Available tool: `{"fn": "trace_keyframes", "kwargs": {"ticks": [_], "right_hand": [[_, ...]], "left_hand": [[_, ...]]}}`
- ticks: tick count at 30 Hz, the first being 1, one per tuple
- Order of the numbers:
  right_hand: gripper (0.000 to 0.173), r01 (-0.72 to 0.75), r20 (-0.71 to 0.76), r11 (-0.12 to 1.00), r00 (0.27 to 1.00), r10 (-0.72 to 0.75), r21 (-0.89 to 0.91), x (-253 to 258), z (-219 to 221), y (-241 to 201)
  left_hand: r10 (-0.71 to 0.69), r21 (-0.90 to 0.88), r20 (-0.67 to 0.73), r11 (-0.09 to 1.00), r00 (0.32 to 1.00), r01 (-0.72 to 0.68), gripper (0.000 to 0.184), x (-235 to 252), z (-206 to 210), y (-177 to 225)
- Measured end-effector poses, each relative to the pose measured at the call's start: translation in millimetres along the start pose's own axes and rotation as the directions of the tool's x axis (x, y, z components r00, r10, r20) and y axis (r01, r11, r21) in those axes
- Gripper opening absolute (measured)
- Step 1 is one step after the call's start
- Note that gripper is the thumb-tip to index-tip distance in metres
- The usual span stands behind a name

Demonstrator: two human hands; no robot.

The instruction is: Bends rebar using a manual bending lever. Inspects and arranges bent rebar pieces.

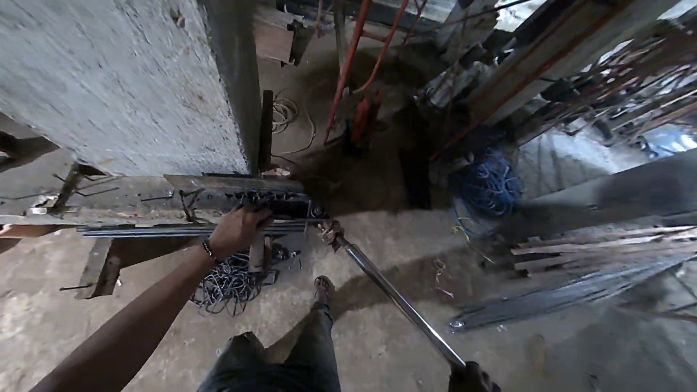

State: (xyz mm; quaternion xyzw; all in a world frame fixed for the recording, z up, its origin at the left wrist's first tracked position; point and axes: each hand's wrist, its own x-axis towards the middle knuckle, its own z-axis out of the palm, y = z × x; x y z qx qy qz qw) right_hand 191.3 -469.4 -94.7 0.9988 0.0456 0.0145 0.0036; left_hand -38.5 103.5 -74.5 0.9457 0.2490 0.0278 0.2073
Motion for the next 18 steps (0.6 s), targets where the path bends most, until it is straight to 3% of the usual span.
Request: {"fn": "trace_keyframes", "kwargs": {"ticks": [2,4,6,9,11,12,15,17,18], "right_hand": [[0.022,0.069,0.129,0.996,0.990,-0.062,-0.055,60,-3,-8],[0.032,0.175,0.343,0.974,0.932,-0.118,-0.141,121,7,-18],[0.040,0.272,0.459,0.939,0.876,-0.151,-0.210,189,24,-34],[0.036,0.308,0.368,0.951,0.881,-0.296,0.027,304,40,-72],[0.036,0.319,0.241,0.905,0.890,-0.388,0.280,364,17,-134],[0.038,0.377,0.165,0.883,0.887,-0.431,0.280,385,-2,-176],[0.055,0.575,0.049,0.809,0.811,-0.583,0.122,415,-52,-302],[0.055,0.659,0.090,0.724,0.724,-0.684,0.202,371,-79,-371],[0.053,0.701,0.139,0.649,0.641,-0.755,0.295,337,-85,-392]], "left_hand": [[0.028,0.003,-0.029,1.000,0.999,-0.028,0.038,0,6,-1],[0.085,0.044,-0.095,0.996,0.992,-0.081,0.036,-6,13,-3],[0.150,0.096,-0.191,0.986,0.970,-0.133,0.032,-9,16,-4],[0.194,0.195,-0.286,0.971,0.939,-0.141,0.030,-3,1,1],[0.184,0.229,-0.312,0.967,0.932,-0.114,0.029,2,-12,7],[0.180,0.232,-0.327,0.967,0.928,-0.106,0.028,6,-18,9],[0.194,0.285,-0.387,0.955,0.902,-0.083,0.028,12,-31,24],[0.211,0.332,-0.419,0.941,0.883,-0.067,0.027,6,-48,50],[0.204,0.335,-0.424,0.940,0.882,-0.056,0.026,1,-59,66]]}}
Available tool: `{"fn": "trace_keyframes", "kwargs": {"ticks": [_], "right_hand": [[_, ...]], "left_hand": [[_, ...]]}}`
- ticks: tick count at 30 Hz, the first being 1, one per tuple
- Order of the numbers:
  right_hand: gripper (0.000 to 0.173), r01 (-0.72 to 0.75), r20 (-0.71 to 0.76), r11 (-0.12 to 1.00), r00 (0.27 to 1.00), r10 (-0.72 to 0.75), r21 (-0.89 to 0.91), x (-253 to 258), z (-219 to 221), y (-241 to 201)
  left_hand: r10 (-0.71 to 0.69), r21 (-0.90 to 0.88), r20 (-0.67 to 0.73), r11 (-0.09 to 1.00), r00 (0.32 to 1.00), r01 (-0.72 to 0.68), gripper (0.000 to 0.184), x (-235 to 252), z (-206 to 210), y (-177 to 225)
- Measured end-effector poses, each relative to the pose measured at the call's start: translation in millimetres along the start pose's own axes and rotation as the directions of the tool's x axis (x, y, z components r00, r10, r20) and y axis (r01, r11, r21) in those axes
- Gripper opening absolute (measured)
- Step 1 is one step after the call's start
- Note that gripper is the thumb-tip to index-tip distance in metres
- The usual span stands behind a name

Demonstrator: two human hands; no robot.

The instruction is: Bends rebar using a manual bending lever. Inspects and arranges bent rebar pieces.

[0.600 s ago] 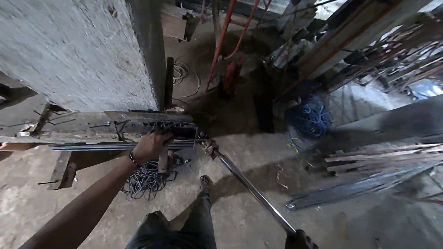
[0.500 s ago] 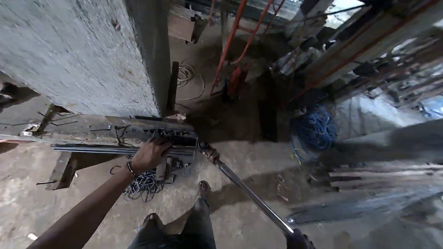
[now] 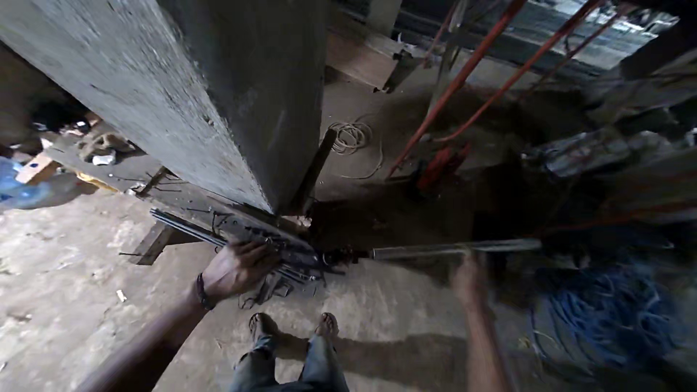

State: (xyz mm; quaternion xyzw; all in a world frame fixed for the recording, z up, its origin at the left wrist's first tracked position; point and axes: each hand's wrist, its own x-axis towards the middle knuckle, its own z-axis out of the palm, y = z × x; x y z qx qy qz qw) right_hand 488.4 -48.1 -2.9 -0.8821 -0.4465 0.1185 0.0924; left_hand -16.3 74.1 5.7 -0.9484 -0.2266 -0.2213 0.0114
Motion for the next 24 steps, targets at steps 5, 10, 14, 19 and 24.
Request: {"fn": "trace_keyframes", "kwargs": {"ticks": [5,10,14,19,24], "right_hand": [[0.079,0.284,0.290,0.626,0.699,-0.653,0.726,-140,47,-143],[0.037,0.006,0.145,0.309,0.875,-0.461,0.951,-227,103,-192],[0.045,-0.158,0.199,0.191,0.955,-0.219,0.969,-225,121,-223],[0.041,-0.298,0.297,0.139,0.954,0.025,0.944,-195,140,-267],[0.041,-0.416,0.385,0.199,0.906,0.175,0.887,-180,145,-284]], "left_hand": [[-0.246,-0.238,0.052,0.938,0.968,0.251,0.029,-12,-53,54],[-0.524,-0.517,0.160,0.677,0.837,0.523,0.027,-40,-35,50],[-0.706,-0.699,0.447,0.108,0.549,0.707,0.033,-50,6,30],[-0.781,-0.569,0.504,0.022,0.369,0.822,0.038,-42,42,2],[-0.780,-0.391,0.560,0.048,0.279,0.919,0.039,-37,56,-17]]}}
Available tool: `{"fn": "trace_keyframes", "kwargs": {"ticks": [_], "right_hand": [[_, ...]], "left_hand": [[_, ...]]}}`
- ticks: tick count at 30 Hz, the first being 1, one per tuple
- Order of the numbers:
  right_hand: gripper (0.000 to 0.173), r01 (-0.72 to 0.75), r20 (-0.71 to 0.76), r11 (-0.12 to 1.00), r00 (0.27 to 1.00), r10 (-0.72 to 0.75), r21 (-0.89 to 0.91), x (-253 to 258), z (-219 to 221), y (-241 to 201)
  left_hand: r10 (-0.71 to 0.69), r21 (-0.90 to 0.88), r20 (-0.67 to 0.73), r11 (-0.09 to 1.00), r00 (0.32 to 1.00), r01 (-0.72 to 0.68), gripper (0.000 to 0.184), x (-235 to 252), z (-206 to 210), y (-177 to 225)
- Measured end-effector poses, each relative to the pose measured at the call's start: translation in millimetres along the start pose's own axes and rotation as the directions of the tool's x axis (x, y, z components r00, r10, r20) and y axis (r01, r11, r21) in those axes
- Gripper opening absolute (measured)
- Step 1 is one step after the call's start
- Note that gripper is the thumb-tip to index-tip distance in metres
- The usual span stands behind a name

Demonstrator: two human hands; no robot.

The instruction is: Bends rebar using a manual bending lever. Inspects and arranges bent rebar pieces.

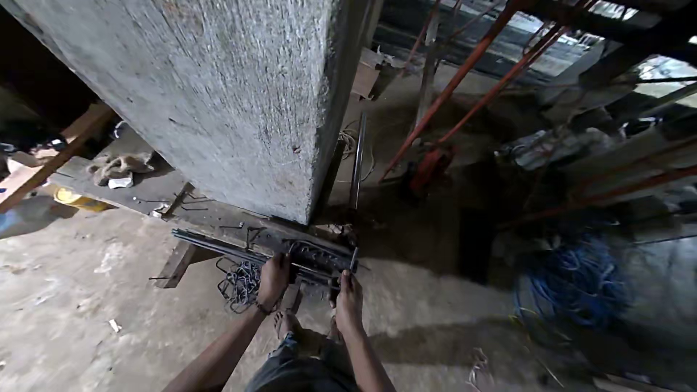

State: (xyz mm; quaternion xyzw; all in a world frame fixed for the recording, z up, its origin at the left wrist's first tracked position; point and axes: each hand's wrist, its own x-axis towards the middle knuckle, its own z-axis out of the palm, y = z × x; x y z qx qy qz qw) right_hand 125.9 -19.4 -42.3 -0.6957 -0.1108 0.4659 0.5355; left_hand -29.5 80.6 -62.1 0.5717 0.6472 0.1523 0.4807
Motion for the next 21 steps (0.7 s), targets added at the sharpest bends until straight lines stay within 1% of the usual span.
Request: {"fn": "trace_keyframes", "kwargs": {"ticks": [3,4,5,6,7,8,9,10,11,12,13,14,15,16,17,18,19,20,21], "right_hand": [[0.043,-0.019,-0.053,0.991,0.999,0.012,-0.135,9,-6,-1],[0.043,-0.024,-0.056,0.981,0.998,0.013,-0.194,13,-9,0],[0.044,-0.025,-0.054,0.967,0.998,0.012,-0.252,15,-11,0],[0.045,-0.025,-0.045,0.952,0.999,0.012,-0.304,16,-14,-2],[0.046,-0.025,-0.026,0.939,1.000,0.017,-0.344,16,-16,-3],[0.047,-0.026,-0.001,0.926,1.000,0.027,-0.377,17,-18,-5],[0.047,-0.030,0.019,0.916,0.999,0.041,-0.399,18,-20,-7],[0.047,-0.037,0.037,0.909,0.998,0.057,-0.415,20,-22,-8],[0.046,-0.044,0.056,0.902,0.996,0.075,-0.429,21,-24,-10],[0.045,-0.044,0.079,0.895,0.993,0.088,-0.445,24,-27,-11],[0.045,-0.040,0.102,0.886,0.990,0.098,-0.461,26,-31,-12],[0.044,-0.027,0.136,0.874,0.985,0.107,-0.486,29,-36,-13],[0.043,-0.010,0.190,0.855,0.974,0.126,-0.518,31,-43,-17],[0.041,0.020,0.261,0.816,0.952,0.162,-0.578,33,-53,-25],[0.040,0.064,0.331,0.747,0.919,0.214,-0.662,36,-66,-38],[0.043,0.123,0.369,0.653,0.894,0.254,-0.748,43,-81,-55],[0.046,0.190,0.372,0.545,0.895,0.245,-0.817,56,-96,-74],[0.049,0.264,0.373,0.446,0.911,0.176,-0.855,77,-108,-95],[0.056,0.346,0.406,0.375,0.909,0.095,-0.860,102,-113,-116]], "left_hand": [[-0.033,-0.049,0.003,0.998,0.999,0.033,0.036,-1,7,-1],[-0.033,-0.012,-0.001,0.999,0.999,0.033,0.037,-1,6,0],[-0.037,0.079,-0.001,0.996,0.999,0.037,0.040,-2,5,2],[-0.044,0.222,0.005,0.974,0.999,0.042,0.044,-3,1,6],[-0.052,0.395,0.009,0.918,0.999,0.044,0.051,-7,-2,11],[-0.026,0.538,-0.014,0.842,1.000,0.029,0.056,-15,-3,16],[0.082,0.609,-0.052,0.792,0.995,-0.033,0.052,-27,0,19],[0.264,0.624,-0.070,0.764,0.962,-0.164,0.042,-40,7,17],[0.443,0.607,-0.044,0.724,0.895,-0.328,0.032,-50,18,14],[0.574,0.578,0.008,0.666,0.819,-0.472,0.028,-58,33,9],[0.650,0.568,0.067,0.599,0.757,-0.564,0.028,-63,50,6],[0.693,0.562,0.107,0.549,0.713,-0.618,0.029,-66,66,6],[0.718,0.562,0.114,0.524,0.687,-0.640,0.030,-68,79,6],[0.728,0.567,0.101,0.518,0.678,-0.640,0.031,-68,90,8],[0.725,0.572,0.093,0.522,0.683,-0.633,0.033,-69,97,11],[0.705,0.575,0.096,0.537,0.703,-0.618,0.037,-69,103,13],[0.672,0.575,0.096,0.564,0.734,-0.592,0.042,-69,109,17],[0.639,0.572,0.085,0.597,0.764,-0.563,0.045,-68,115,20],[0.615,0.562,0.056,0.631,0.786,-0.534,0.047,-68,121,21]]}}
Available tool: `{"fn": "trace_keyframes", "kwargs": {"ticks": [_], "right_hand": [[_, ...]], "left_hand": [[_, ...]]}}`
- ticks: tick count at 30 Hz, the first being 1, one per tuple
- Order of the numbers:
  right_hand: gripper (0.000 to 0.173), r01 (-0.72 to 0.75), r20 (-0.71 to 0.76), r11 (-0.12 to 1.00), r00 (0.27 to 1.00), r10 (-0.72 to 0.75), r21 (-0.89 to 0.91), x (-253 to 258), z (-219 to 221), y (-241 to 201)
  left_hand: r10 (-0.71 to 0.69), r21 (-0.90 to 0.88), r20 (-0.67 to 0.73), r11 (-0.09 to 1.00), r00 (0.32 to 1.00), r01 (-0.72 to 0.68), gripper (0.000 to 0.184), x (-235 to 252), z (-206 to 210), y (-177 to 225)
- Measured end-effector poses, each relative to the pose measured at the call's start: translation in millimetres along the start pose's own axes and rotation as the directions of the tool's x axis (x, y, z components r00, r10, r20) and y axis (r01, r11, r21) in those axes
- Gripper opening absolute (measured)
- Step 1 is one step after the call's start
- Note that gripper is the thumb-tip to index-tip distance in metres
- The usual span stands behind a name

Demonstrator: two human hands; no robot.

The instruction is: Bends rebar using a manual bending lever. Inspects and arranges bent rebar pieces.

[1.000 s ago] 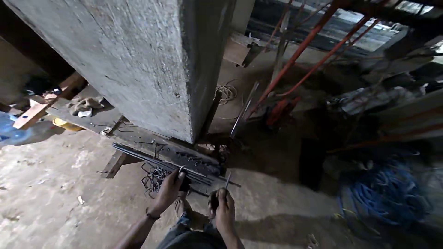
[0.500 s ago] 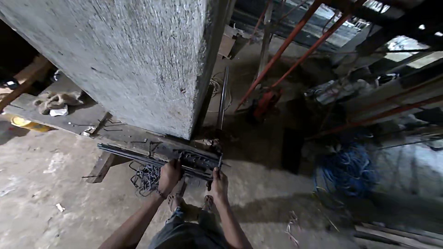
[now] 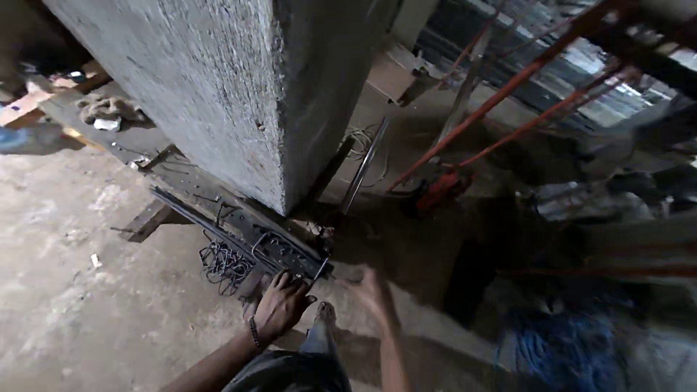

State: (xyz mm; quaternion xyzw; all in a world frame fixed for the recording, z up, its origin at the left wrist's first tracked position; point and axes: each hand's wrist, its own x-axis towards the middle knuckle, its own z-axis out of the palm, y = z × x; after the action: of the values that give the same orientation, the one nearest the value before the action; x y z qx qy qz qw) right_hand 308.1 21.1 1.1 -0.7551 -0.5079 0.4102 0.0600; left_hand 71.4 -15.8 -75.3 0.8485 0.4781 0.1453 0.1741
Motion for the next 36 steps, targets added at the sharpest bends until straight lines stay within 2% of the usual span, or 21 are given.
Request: {"fn": "trace_keyframes", "kwargs": {"ticks": [3,4,6,7,9,11,14,16,17,19,20,23,25,27,29,30,32,36], "right_hand": [[0.072,0.208,-0.021,0.946,0.975,-0.220,-0.250,84,-63,-20],[0.070,0.307,-0.022,0.888,0.942,-0.334,-0.343,118,-75,-26],[0.073,0.515,-0.057,0.686,0.778,-0.626,-0.514,196,-85,-29],[0.070,0.570,-0.025,0.596,0.710,-0.703,-0.565,229,-85,-29],[0.052,0.599,0.118,0.464,0.685,-0.719,-0.652,265,-86,-33],[0.035,0.591,0.186,0.384,0.682,-0.707,-0.710,275,-89,-32],[0.033,0.563,0.238,0.387,0.741,-0.628,-0.730,254,-106,-8],[0.031,0.525,0.191,0.428,0.767,-0.612,-0.735,231,-116,31],[0.035,0.498,0.156,0.461,0.786,-0.599,-0.735,218,-120,52],[0.053,0.434,0.126,0.524,0.843,-0.522,-0.733,203,-126,89],[0.055,0.414,0.126,0.562,0.868,-0.480,-0.716,197,-130,101],[0.043,0.374,0.101,0.683,0.909,-0.405,-0.627,177,-146,134],[0.042,0.323,-0.018,0.740,0.911,-0.412,-0.590,165,-162,169],[0.050,0.253,-0.169,0.793,0.898,-0.405,-0.555,163,-187,215],[0.058,0.149,-0.299,0.831,0.887,-0.353,-0.536,174,-213,259],[0.056,0.107,-0.331,0.838,0.886,-0.324,-0.534,179,-226,270],[0.044,0.112,-0.305,0.798,0.885,-0.351,-0.593,185,-243,270],[0.039,0.279,-0.035,0.636,0.900,-0.435,-0.720,210,-246,217]], "left_hand": [[-0.118,-0.023,-0.091,0.993,0.989,0.117,0.042,-4,15,10],[-0.148,-0.007,-0.123,0.989,0.981,0.148,0.040,-5,18,13],[-0.152,0.029,-0.217,0.986,0.964,0.162,0.036,-3,25,16],[-0.143,0.038,-0.251,0.987,0.957,0.158,0.035,-3,28,17],[-0.133,0.048,-0.297,0.987,0.945,0.154,0.034,-3,32,18],[-0.139,0.041,-0.327,0.986,0.935,0.161,0.033,-1,32,20],[-0.145,0.022,-0.381,0.986,0.913,0.165,0.031,2,32,22],[-0.136,0.028,-0.390,0.987,0.911,0.159,0.032,1,36,19],[-0.132,0.047,-0.382,0.986,0.915,0.161,0.032,2,38,18],[-0.133,0.100,-0.335,0.979,0.933,0.176,0.033,2,36,17],[-0.133,0.121,-0.311,0.976,0.941,0.179,0.033,3,34,17],[-0.112,0.171,-0.270,0.972,0.956,0.162,0.032,5,26,18],[-0.108,0.194,-0.223,0.969,0.969,0.152,0.033,6,18,20],[-0.104,0.214,-0.209,0.965,0.972,0.150,0.033,9,13,22],[-0.112,0.222,-0.205,0.962,0.972,0.158,0.033,10,15,21],[-0.117,0.221,-0.206,0.962,0.972,0.163,0.033,9,17,21],[-0.117,0.226,-0.205,0.960,0.972,0.164,0.033,7,20,20],[-0.096,0.255,-0.183,0.957,0.978,0.141,0.032,6,18,17]]}}
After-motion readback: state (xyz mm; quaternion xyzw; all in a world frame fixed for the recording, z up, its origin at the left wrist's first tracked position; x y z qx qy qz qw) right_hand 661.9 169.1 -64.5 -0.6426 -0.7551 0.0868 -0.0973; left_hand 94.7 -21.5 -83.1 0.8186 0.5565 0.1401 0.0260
